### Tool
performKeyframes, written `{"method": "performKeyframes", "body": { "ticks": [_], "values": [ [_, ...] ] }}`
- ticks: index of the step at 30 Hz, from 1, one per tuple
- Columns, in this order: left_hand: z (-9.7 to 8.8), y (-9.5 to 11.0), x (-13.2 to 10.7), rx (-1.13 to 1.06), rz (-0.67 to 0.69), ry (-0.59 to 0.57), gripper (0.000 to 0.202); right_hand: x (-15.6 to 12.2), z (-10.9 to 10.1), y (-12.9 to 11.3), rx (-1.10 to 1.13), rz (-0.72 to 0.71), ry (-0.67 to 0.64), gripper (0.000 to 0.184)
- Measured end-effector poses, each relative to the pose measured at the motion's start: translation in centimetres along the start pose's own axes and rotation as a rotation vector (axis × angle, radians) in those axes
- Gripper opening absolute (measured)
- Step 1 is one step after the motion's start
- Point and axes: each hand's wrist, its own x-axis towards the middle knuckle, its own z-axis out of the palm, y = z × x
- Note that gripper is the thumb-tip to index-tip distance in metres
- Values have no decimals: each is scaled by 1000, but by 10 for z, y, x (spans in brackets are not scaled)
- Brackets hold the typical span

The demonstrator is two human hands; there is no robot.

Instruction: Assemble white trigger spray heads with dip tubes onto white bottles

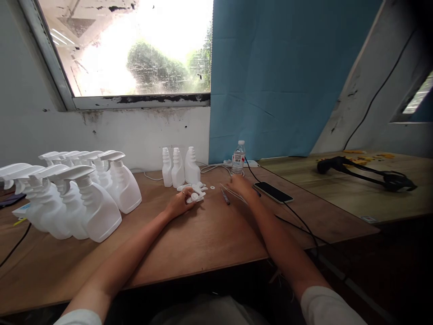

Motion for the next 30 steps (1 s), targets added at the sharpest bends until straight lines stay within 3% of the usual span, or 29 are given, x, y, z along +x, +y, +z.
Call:
{"method": "performKeyframes", "body": {
  "ticks": [3,7,12,15,18,22,25,30],
  "values": [
    [-2,5,0,-16,20,-26,28,3,-11,22,-59,173,-182,17],
    [-4,7,-1,-22,16,-47,23,5,-6,23,-71,293,-365,13],
    [-4,6,0,-26,12,-59,24,3,-4,20,-9,283,-322,11],
    [-3,7,0,-25,14,-61,24,-1,-16,17,97,197,-155,4],
    [-4,8,1,-18,7,-55,26,-6,-26,1,250,77,32,18],
    [-4,7,2,-17,0,-53,26,-16,-18,-33,791,-256,217,23],
    [-4,4,2,-23,-1,-53,28,-21,1,-50,995,-474,152,23],
    [-3,2,2,-42,-6,-61,33,-18,30,-51,919,-519,-77,18]
  ]
}}
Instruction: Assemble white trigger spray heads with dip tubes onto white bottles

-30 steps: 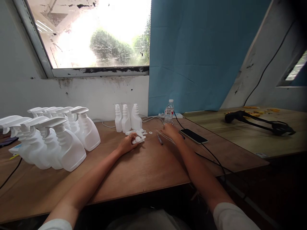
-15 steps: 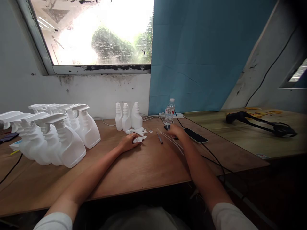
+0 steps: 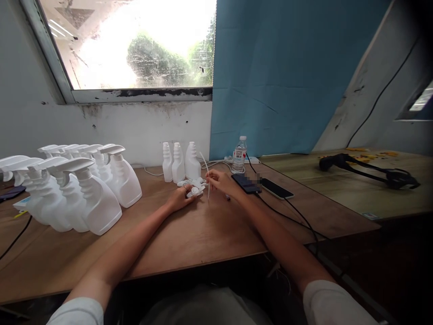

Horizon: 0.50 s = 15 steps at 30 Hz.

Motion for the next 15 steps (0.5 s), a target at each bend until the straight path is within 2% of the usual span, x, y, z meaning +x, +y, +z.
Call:
{"method": "performKeyframes", "body": {
  "ticks": [3,6,8,11,15],
  "values": [
    [0,0,0,-7,2,-7,32,-2,2,10,3,63,-114,13],
    [-1,0,-1,-8,3,-11,32,-3,5,14,14,88,-195,19],
    [0,0,0,-7,4,-12,33,-2,8,13,37,67,-165,25],
    [0,0,0,-5,12,-16,31,1,15,9,92,6,-44,31],
    [0,-1,1,-1,18,-27,27,3,28,5,126,-46,50,33]
  ]
}}
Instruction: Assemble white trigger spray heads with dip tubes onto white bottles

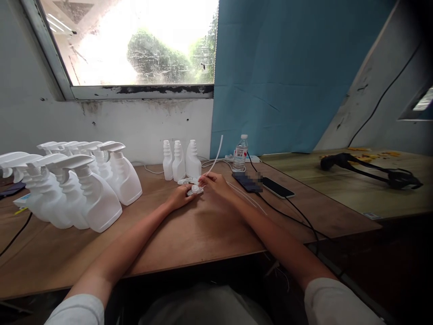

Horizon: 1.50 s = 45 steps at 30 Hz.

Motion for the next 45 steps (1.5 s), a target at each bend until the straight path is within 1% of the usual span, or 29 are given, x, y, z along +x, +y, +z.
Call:
{"method": "performKeyframes", "body": {
  "ticks": [4,10,16,22,28,34,39,45],
  "values": [
    [0,0,0,9,4,-10,27,-2,7,5,-20,-14,-6,32],
    [-1,2,0,26,17,-26,30,-2,8,10,-75,-34,-20,32],
    [-1,1,0,48,24,-24,26,-6,9,1,-156,-77,-43,27],
    [0,1,0,74,26,-15,26,-9,14,-9,-354,-180,-38,25],
    [0,1,-1,81,37,-18,30,-4,17,-6,-342,-156,-21,25],
    [0,1,-1,61,53,-9,31,-1,15,1,-369,-134,52,25],
    [0,1,-1,54,54,-7,31,-2,12,2,-380,-138,38,24],
    [1,-1,-1,45,54,0,29,-3,11,-2,-420,-179,7,20]
  ]
}}
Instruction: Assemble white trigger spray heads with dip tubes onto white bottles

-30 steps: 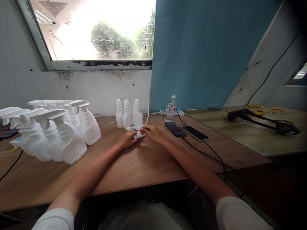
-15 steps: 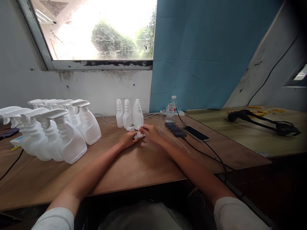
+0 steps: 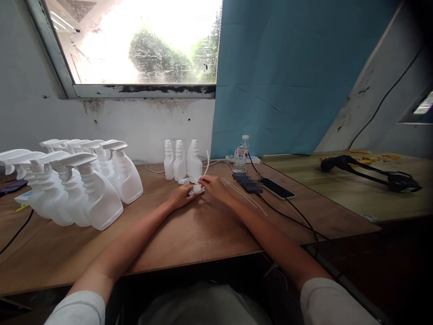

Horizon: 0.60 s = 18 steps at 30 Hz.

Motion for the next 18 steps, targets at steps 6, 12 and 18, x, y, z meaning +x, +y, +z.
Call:
{"method": "performKeyframes", "body": {
  "ticks": [6,12,18],
  "values": [
    [2,-5,2,-24,19,-6,29,2,7,0,-48,-54,8,15],
    [3,-9,4,-56,18,-9,23,7,17,5,-63,-35,-9,16],
    [1,-7,4,-82,23,-20,25,7,22,10,-49,-43,19,20]
  ]
}}
